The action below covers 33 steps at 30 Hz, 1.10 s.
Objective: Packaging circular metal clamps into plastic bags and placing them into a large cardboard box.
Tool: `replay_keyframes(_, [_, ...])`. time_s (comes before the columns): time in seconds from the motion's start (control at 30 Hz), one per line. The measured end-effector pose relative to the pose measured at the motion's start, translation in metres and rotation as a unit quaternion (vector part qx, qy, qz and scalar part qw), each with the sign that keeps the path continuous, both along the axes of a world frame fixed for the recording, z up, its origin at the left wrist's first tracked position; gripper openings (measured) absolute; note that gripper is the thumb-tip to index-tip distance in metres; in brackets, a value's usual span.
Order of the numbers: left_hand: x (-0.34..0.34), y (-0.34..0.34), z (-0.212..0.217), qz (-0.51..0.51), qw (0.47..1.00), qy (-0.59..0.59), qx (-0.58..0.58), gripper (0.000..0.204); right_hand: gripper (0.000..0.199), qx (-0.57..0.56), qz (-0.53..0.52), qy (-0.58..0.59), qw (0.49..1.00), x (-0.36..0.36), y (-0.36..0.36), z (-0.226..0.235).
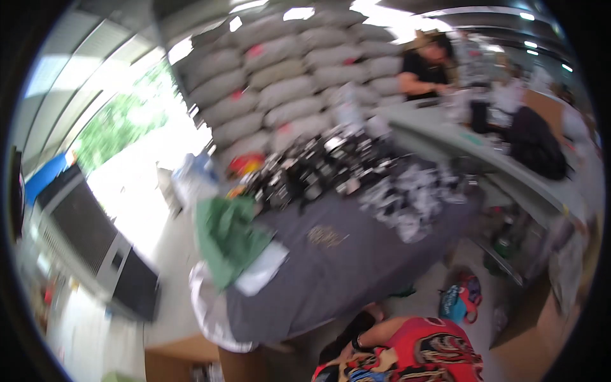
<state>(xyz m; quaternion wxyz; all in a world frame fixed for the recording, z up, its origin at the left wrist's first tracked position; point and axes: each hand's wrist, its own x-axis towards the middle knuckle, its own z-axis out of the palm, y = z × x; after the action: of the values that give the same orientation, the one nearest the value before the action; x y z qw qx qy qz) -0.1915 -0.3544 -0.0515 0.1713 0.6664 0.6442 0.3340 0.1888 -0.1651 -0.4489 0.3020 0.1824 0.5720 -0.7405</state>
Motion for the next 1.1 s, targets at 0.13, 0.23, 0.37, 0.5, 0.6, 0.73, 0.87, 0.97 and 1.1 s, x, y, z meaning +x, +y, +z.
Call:
replay_keyframes(0.13, [-0.048,-0.024,0.035,0.134,0.991,0.007,-0.027,0.033,0.079,0.033,-0.213,-0.132,0.968,-0.023,-0.015,0.207])
replay_keyframes(0.23, [-0.043,-0.070,0.090,0.292,0.950,-0.092,0.057,0.015,0.079,0.182,-0.182,-0.198,0.946,-0.036,-0.012,0.247])
replay_keyframes(0.37, [-0.043,-0.103,0.183,0.363,0.890,-0.149,0.234,0.019,0.068,0.270,-0.283,-0.095,0.916,-0.019,-0.009,0.267])
replay_keyframes(0.5, [-0.020,-0.094,0.243,0.302,0.782,-0.245,0.488,0.020,0.060,0.324,-0.290,-0.089,0.896,0.012,-0.004,0.261])
replay_keyframes(0.6, [0.037,-0.019,0.230,0.146,0.837,-0.332,0.410,0.016,0.058,0.184,-0.363,0.008,0.913,0.023,-0.014,0.299])
replay_keyframes(0.73, [0.115,0.074,0.167,0.070,0.903,-0.386,0.174,0.015,0.068,0.289,-0.224,-0.070,0.928,0.003,-0.028,0.358])
replay_keyframes(0.87, [0.190,0.146,0.117,-0.044,0.916,-0.389,0.088,0.012,0.041,0.506,-0.208,0.051,0.836,0.053,-0.053,0.376])
replay_keyframes(0.97, [0.241,0.194,0.085,-0.065,0.924,-0.375,0.046,0.012,0.025,0.590,-0.261,0.118,0.755,0.100,-0.057,0.434])
replay_keyframes(1.1, [0.274,0.221,0.055,-0.069,0.935,-0.343,0.049,0.009,0.013,0.708,-0.411,0.149,0.555,0.156,-0.028,0.500])
